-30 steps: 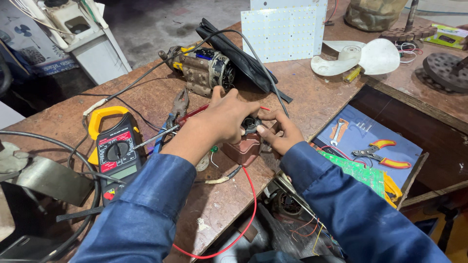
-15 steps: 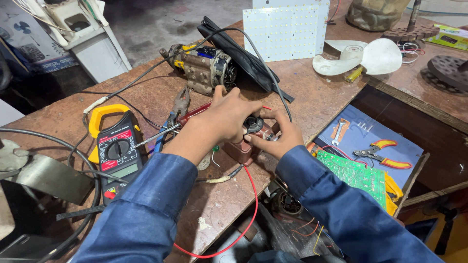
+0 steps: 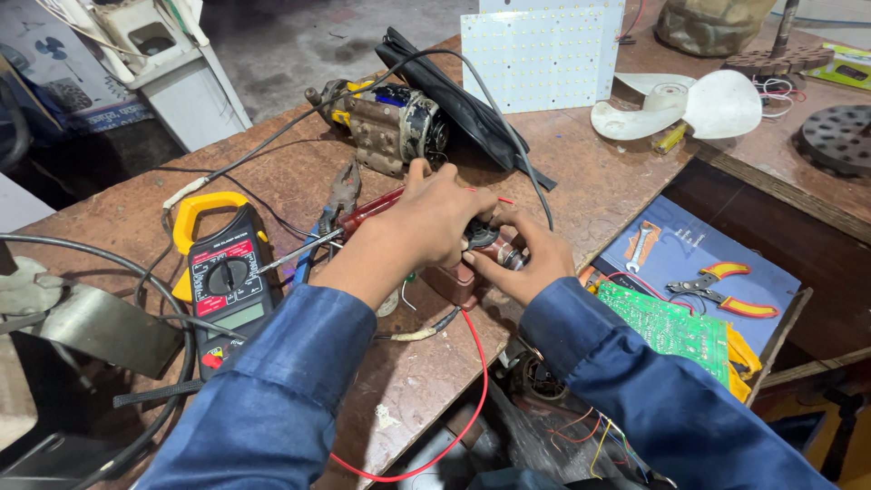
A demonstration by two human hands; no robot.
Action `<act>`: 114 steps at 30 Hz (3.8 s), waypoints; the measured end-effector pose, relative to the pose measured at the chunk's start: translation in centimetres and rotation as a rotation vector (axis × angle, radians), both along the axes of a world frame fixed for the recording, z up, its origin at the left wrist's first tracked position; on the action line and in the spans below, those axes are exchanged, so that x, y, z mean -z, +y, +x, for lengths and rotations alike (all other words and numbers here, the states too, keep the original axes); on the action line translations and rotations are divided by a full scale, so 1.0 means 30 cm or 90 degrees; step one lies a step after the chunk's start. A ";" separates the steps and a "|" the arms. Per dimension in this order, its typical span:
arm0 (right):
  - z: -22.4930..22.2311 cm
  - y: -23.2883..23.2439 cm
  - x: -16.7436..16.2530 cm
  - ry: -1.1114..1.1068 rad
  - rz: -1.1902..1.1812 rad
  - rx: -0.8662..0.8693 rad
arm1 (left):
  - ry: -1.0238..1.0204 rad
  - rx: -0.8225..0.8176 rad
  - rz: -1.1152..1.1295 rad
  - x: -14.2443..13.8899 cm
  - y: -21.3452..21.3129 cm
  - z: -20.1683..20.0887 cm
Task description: The person holds a small motor end-bell component in one hand and squeezes oil from a plastic squeeze bottle onto its bearing area. They then fit the component onto the motor housing and press and rotate the parts together by hand to seat them.
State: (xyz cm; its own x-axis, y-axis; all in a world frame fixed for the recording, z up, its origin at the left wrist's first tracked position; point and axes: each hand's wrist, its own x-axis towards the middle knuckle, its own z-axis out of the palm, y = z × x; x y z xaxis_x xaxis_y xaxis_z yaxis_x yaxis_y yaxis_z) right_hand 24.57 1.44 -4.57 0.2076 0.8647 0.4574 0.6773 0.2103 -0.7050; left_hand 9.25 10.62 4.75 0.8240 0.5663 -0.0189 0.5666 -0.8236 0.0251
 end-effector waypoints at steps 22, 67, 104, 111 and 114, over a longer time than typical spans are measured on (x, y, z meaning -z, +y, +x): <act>0.008 0.010 0.031 -0.041 0.053 0.034 | -0.053 0.004 -0.010 0.005 -0.006 -0.010; 0.023 0.032 0.042 0.059 -0.014 0.008 | -0.215 -0.002 -0.063 0.054 -0.058 -0.015; 0.017 0.015 0.012 0.021 -0.073 0.022 | -0.096 0.082 0.080 0.059 -0.043 -0.002; 0.016 0.014 -0.003 0.051 -0.104 0.010 | -0.082 0.066 0.061 0.058 -0.046 -0.005; 0.012 0.009 -0.009 0.015 -0.058 0.000 | -0.097 0.074 0.051 0.050 -0.055 -0.007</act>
